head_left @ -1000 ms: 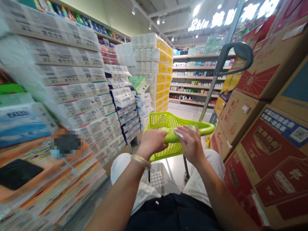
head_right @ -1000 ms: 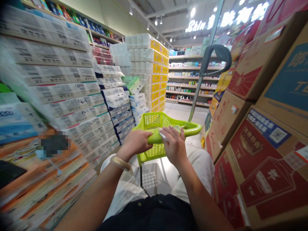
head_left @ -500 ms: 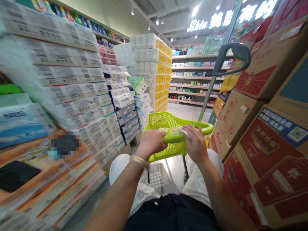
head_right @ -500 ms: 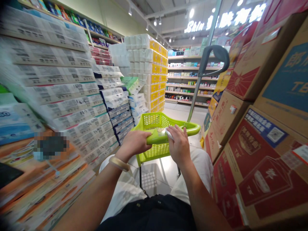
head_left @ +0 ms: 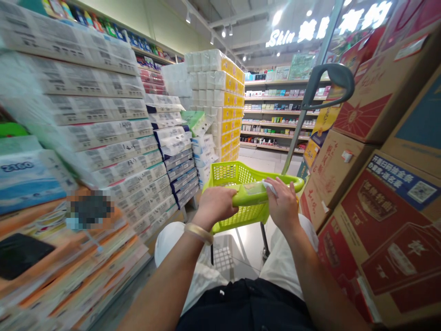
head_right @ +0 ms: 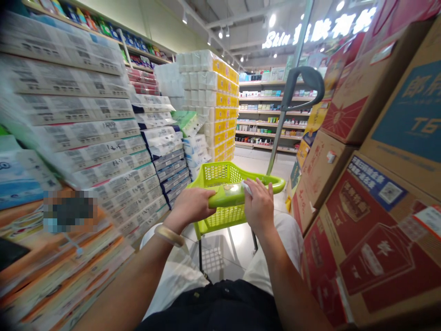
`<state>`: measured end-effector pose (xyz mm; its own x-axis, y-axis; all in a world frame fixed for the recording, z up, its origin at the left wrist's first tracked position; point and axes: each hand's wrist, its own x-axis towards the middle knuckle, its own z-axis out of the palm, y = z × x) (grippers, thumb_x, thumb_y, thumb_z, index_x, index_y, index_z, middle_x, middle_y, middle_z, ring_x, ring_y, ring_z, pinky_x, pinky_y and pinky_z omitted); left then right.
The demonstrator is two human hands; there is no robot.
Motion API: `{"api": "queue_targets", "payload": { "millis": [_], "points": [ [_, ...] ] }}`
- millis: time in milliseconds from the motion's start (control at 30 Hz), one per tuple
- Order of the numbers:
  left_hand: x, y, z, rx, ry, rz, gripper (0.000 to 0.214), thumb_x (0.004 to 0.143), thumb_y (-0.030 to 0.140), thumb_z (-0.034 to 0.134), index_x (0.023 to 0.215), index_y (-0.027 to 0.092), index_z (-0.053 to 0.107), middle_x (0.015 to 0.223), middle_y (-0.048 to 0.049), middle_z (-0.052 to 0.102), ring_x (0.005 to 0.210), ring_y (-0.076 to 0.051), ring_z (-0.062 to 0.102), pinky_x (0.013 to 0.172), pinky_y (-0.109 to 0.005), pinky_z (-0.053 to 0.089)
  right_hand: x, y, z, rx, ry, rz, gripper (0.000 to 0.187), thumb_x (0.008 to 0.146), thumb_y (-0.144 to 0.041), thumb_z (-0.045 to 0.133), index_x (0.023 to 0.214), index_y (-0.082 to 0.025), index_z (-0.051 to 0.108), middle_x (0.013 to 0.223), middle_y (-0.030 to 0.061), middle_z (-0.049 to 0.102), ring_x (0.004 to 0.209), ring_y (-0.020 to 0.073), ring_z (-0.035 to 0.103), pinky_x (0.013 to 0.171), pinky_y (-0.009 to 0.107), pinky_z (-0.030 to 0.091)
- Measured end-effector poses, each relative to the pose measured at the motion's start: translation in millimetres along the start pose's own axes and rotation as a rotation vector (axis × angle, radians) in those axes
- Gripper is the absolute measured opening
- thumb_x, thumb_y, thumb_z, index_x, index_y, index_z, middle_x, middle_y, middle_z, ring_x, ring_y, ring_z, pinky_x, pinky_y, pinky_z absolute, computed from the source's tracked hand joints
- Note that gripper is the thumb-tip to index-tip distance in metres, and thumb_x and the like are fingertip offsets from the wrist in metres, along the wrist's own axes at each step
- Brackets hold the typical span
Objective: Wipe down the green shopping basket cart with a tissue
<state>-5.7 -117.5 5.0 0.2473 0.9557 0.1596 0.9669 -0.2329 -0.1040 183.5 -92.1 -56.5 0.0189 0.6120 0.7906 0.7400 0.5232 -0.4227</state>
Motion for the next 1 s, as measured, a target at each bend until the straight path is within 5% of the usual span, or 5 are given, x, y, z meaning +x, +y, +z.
{"api": "queue_targets", "payload": {
  "millis": [200,433,633,867,1000],
  "points": [
    [1,0,2.0,-0.010,0.028,0.012,0.028,0.078,0.042,0.054,0.098,0.029,0.068,0.092,-0.0046,0.074,0.087,-0.025,0.069,0.074,-0.033,0.050,-8,-23,6,0.095,-0.169,-0.215,0.031,0.096,-0.023,0.044,0.118,-0.024,0.067,0.125,0.0056,0.068,0.127,0.0227,0.054,0.118,0.049,0.023],
    [1,1,-0.2,-0.007,0.010,0.004,0.024,0.077,0.040,0.056,0.094,0.028,0.068,0.089,-0.0053,0.074,0.086,-0.025,0.070,0.073,-0.034,0.050,3,-3,0,-0.040,0.002,0.046,0.028,0.097,-0.029,0.044,0.110,-0.024,0.069,0.120,0.0066,0.070,0.125,0.0293,0.055,0.114,0.061,0.018],
    [2,1,3.6,-0.018,0.036,0.023,0.028,0.080,0.044,0.054,0.099,0.028,0.068,0.094,-0.0060,0.074,0.088,-0.026,0.070,0.075,-0.035,0.051,-10,-36,9,0.054,-0.186,-0.212,0.030,0.096,-0.022,0.046,0.117,-0.027,0.066,0.127,0.0018,0.067,0.129,0.0220,0.052,0.120,0.051,0.012],
    [2,0,6.0,0.010,0.047,0.027,0.028,0.077,0.042,0.056,0.097,0.028,0.068,0.089,-0.0052,0.074,0.087,-0.026,0.070,0.073,-0.034,0.052,2,-8,3,-0.019,-0.008,0.010,0.028,0.097,-0.030,0.045,0.110,-0.025,0.069,0.118,0.0062,0.071,0.123,0.0279,0.056,0.115,0.060,0.016],
    [4,2,6.2,-0.012,0.047,0.027,0.028,0.079,0.044,0.054,0.098,0.029,0.068,0.093,-0.0057,0.074,0.088,-0.026,0.070,0.073,-0.034,0.051,-6,-29,7,0.018,-0.142,-0.134,0.028,0.095,-0.024,0.047,0.114,-0.028,0.067,0.124,0.0036,0.068,0.128,0.0248,0.052,0.118,0.054,0.015]
  ]
}}
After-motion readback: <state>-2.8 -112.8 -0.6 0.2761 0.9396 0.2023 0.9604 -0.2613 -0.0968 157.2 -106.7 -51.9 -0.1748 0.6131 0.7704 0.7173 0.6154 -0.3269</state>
